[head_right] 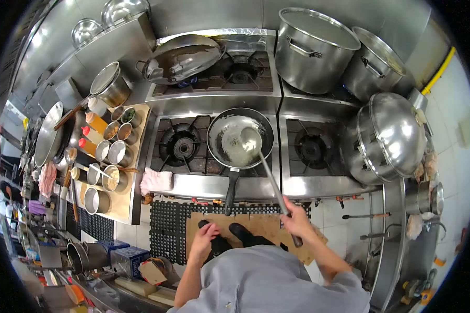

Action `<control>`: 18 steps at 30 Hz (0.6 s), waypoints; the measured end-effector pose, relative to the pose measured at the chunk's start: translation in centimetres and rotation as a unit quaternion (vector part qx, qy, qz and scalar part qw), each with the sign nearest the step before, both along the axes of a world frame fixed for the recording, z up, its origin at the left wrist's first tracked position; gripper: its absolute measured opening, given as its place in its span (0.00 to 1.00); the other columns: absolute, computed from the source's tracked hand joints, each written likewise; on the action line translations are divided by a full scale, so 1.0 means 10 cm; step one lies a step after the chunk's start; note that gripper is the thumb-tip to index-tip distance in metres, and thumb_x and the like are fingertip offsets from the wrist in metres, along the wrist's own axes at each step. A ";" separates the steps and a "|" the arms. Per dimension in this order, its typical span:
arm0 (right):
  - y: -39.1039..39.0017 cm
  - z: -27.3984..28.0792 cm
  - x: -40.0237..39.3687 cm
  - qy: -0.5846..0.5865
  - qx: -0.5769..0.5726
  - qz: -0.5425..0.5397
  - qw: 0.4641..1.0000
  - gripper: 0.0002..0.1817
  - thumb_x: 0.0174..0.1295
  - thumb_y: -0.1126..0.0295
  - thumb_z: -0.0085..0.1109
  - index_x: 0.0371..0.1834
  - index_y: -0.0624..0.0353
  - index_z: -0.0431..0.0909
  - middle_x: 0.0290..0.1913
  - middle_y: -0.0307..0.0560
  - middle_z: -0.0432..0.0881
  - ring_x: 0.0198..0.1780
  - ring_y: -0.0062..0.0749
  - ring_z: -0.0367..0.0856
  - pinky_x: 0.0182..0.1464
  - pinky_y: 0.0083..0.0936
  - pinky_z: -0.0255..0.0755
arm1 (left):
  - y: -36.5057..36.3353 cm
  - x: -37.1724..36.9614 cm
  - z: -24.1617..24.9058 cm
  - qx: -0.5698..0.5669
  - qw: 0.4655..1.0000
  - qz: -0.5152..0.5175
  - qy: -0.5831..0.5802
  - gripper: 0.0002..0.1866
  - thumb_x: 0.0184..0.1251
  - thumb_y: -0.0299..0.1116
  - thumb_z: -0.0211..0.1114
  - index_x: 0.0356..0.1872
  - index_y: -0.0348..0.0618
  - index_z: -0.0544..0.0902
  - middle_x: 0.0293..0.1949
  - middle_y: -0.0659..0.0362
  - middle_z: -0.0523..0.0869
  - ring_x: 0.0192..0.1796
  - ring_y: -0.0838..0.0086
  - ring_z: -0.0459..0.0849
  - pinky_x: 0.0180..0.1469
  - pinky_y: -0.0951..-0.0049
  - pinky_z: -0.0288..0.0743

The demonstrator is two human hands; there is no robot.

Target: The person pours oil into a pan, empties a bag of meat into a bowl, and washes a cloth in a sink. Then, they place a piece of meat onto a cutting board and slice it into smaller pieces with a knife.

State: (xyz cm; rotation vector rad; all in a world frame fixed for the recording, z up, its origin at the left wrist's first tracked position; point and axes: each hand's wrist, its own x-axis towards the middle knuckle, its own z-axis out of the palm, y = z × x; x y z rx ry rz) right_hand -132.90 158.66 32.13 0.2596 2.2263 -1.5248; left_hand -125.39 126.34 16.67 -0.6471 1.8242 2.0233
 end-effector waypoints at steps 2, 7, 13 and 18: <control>-0.02 -0.01 0.07 -0.040 -0.094 0.006 0.995 0.36 0.59 0.80 0.53 0.73 0.53 0.56 0.17 0.34 0.69 0.15 0.17 0.67 0.18 0.20 0.63 | 0.39 -0.28 0.22 0.047 0.999 0.022 0.002 0.22 0.72 0.45 0.55 0.54 0.35 0.76 0.43 0.57 0.85 0.39 0.76 0.83 0.41 0.79 0.75; -0.08 -0.43 -0.43 -0.009 -0.081 0.023 0.996 0.37 0.59 0.80 0.53 0.73 0.52 0.55 0.17 0.36 0.70 0.16 0.17 0.68 0.19 0.21 0.64 | 0.75 -0.56 0.29 0.124 0.989 0.079 -0.026 0.21 0.72 0.47 0.53 0.48 0.37 0.77 0.33 0.61 0.83 0.33 0.78 0.82 0.35 0.80 0.74; 0.08 -0.39 0.04 0.046 -0.036 0.018 0.998 0.36 0.56 0.83 0.51 0.72 0.53 0.59 0.17 0.36 0.70 0.14 0.18 0.67 0.16 0.21 0.62 | 0.69 -0.59 0.18 0.063 0.997 0.033 -0.009 0.18 0.72 0.48 0.54 0.40 0.41 0.77 0.27 0.64 0.81 0.25 0.82 0.78 0.27 0.82 0.70; -0.18 -0.64 -0.35 0.000 -0.117 -0.013 0.993 0.37 0.57 0.83 0.54 0.73 0.53 0.56 0.19 0.35 0.69 0.14 0.18 0.66 0.16 0.22 0.63 | 0.64 -0.45 0.23 0.085 0.995 0.016 -0.039 0.20 0.70 0.48 0.56 0.50 0.41 0.77 0.37 0.63 0.85 0.33 0.82 0.81 0.38 0.78 0.74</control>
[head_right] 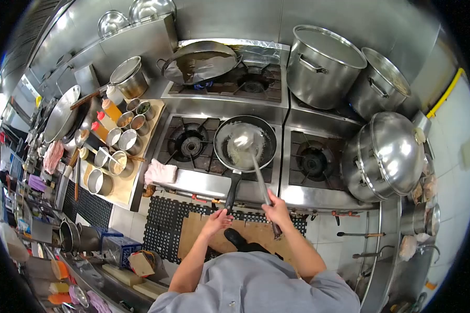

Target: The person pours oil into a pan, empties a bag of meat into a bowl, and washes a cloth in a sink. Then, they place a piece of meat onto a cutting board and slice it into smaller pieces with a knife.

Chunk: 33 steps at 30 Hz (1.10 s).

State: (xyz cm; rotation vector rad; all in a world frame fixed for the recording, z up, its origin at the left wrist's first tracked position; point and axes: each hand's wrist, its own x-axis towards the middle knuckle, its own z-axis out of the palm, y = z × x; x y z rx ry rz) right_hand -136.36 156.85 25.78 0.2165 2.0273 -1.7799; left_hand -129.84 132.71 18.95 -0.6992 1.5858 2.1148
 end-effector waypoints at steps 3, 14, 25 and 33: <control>-0.05 0.03 0.02 0.015 -0.006 -0.045 0.999 0.39 0.58 0.84 0.52 0.74 0.54 0.51 0.20 0.36 0.68 0.14 0.19 0.66 0.16 0.22 0.62 | -0.37 0.39 -0.29 -0.050 0.998 0.023 0.042 0.21 0.69 0.45 0.59 0.53 0.39 0.77 0.37 0.61 0.85 0.33 0.81 0.81 0.37 0.79 0.74; -0.54 0.08 -0.07 -0.065 -0.072 -0.084 0.992 0.29 0.61 0.78 0.55 0.68 0.57 0.62 0.25 0.40 0.71 0.17 0.22 0.67 0.17 0.23 0.63 | -1.86 3.74 -1.87 -0.241 0.901 -0.127 -0.337 0.15 0.64 0.40 0.57 0.38 0.38 0.83 0.30 0.53 0.85 0.32 0.65 0.86 0.27 0.65 0.75; -1.89 0.94 0.33 0.384 0.140 0.079 0.909 0.12 0.64 0.74 0.53 0.50 0.60 0.78 0.47 0.41 0.80 0.40 0.22 0.79 0.46 0.22 0.73 | -2.13 3.90 -1.77 -0.184 0.923 0.229 -0.250 0.14 0.68 0.39 0.57 0.45 0.40 0.81 0.35 0.57 0.84 0.30 0.69 0.86 0.24 0.72 0.73; -2.36 -1.90 0.11 -0.200 0.047 0.094 0.974 0.18 0.65 0.66 0.54 0.55 0.62 0.73 0.42 0.49 0.80 0.37 0.34 0.83 0.38 0.27 0.80 | -1.86 4.27 -1.67 -0.193 0.902 0.329 -0.203 0.13 0.69 0.38 0.58 0.43 0.39 0.81 0.26 0.61 0.81 0.26 0.77 0.80 0.26 0.75 0.72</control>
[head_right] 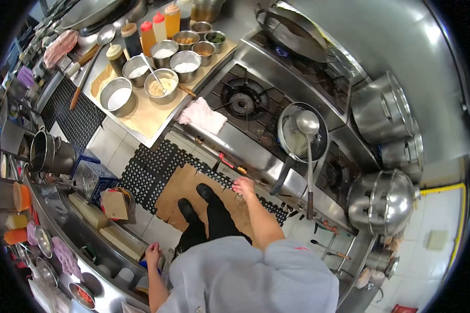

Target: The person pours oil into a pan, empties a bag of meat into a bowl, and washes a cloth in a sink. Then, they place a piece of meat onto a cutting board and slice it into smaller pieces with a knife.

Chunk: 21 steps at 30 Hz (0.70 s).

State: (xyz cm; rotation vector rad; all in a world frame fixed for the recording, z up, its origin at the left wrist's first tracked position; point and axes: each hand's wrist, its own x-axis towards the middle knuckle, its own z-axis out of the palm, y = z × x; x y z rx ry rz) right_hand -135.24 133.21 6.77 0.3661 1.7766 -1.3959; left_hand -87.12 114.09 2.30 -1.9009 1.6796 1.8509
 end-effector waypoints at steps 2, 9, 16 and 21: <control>0.12 -0.47 -0.13 -0.070 0.059 -0.191 0.977 0.24 0.65 0.64 0.55 0.60 0.65 0.66 0.54 0.55 0.74 0.47 0.42 0.81 0.48 0.33 0.79 | 0.18 0.30 -0.07 0.060 0.996 0.066 0.002 0.12 0.68 0.37 0.60 0.41 0.37 0.80 0.24 0.61 0.80 0.25 0.78 0.77 0.26 0.76 0.72; 0.02 -1.15 -0.36 -0.063 -0.188 -0.469 0.861 0.10 0.69 0.72 0.49 0.42 0.71 0.71 0.44 0.60 0.79 0.50 0.48 0.79 0.59 0.40 0.76 | 0.72 0.98 -0.13 0.179 0.967 0.148 -0.104 0.09 0.68 0.35 0.61 0.39 0.40 0.81 0.23 0.63 0.79 0.23 0.78 0.77 0.23 0.77 0.71; -0.13 -1.22 -0.42 -0.027 -0.193 -0.518 0.833 0.07 0.64 0.78 0.54 0.41 0.72 0.72 0.41 0.55 0.80 0.43 0.42 0.82 0.53 0.34 0.82 | 0.44 0.68 -0.14 0.148 0.982 0.104 -0.051 0.09 0.69 0.33 0.58 0.40 0.37 0.81 0.27 0.64 0.80 0.27 0.81 0.76 0.28 0.80 0.70; -0.31 -1.18 -0.38 0.023 -0.131 -0.536 0.834 0.09 0.59 0.82 0.59 0.41 0.71 0.72 0.42 0.53 0.78 0.43 0.40 0.82 0.52 0.31 0.82 | -0.01 -0.09 0.24 0.090 0.990 0.110 -0.011 0.12 0.69 0.34 0.58 0.46 0.37 0.80 0.34 0.64 0.82 0.32 0.82 0.76 0.33 0.82 0.69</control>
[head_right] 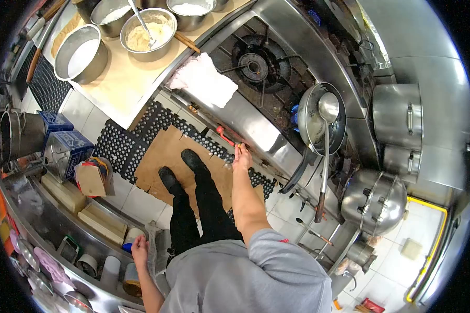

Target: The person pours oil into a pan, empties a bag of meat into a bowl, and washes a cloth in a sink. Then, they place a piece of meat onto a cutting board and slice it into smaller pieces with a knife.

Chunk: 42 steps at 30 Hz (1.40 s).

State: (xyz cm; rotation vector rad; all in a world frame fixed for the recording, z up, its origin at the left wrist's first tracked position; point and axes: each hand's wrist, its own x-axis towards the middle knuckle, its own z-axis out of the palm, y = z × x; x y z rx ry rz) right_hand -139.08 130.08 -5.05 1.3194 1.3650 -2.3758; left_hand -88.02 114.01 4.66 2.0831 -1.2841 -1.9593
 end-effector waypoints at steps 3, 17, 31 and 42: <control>-0.08 0.04 0.03 0.002 0.043 -0.026 0.999 0.11 0.58 0.82 0.59 0.43 0.69 0.71 0.42 0.52 0.78 0.43 0.39 0.82 0.52 0.30 0.82 | -0.06 -0.12 0.09 -0.009 0.999 -0.030 -0.017 0.13 0.69 0.34 0.59 0.48 0.37 0.80 0.37 0.63 0.82 0.33 0.82 0.77 0.34 0.82 0.70; 0.04 -0.25 0.01 0.020 0.088 0.011 0.996 0.18 0.52 0.83 0.66 0.37 0.56 0.66 0.39 0.47 0.79 0.40 0.35 0.82 0.47 0.26 0.81 | 0.58 0.84 -0.37 0.052 0.997 -0.018 -0.059 0.09 0.66 0.30 0.62 0.42 0.35 0.80 0.34 0.62 0.81 0.31 0.79 0.78 0.34 0.78 0.75; 0.58 0.11 0.38 -0.053 0.043 0.247 0.967 0.47 0.51 0.52 0.70 0.63 0.71 0.54 0.58 0.58 0.64 0.58 0.47 0.70 0.59 0.47 0.72 | 0.29 0.26 0.00 -0.009 0.997 -0.066 -0.050 0.13 0.66 0.34 0.62 0.46 0.39 0.81 0.36 0.57 0.86 0.37 0.76 0.83 0.43 0.74 0.76; 0.37 -0.28 0.96 -0.216 0.361 0.733 0.534 0.16 0.56 0.74 0.55 0.49 0.62 0.73 0.26 0.47 0.78 0.22 0.33 0.79 0.24 0.35 0.75 | 0.51 0.19 0.02 -0.078 0.975 -0.089 -0.188 0.15 0.59 0.45 0.60 0.41 0.51 0.85 0.36 0.55 0.87 0.40 0.67 0.85 0.44 0.67 0.76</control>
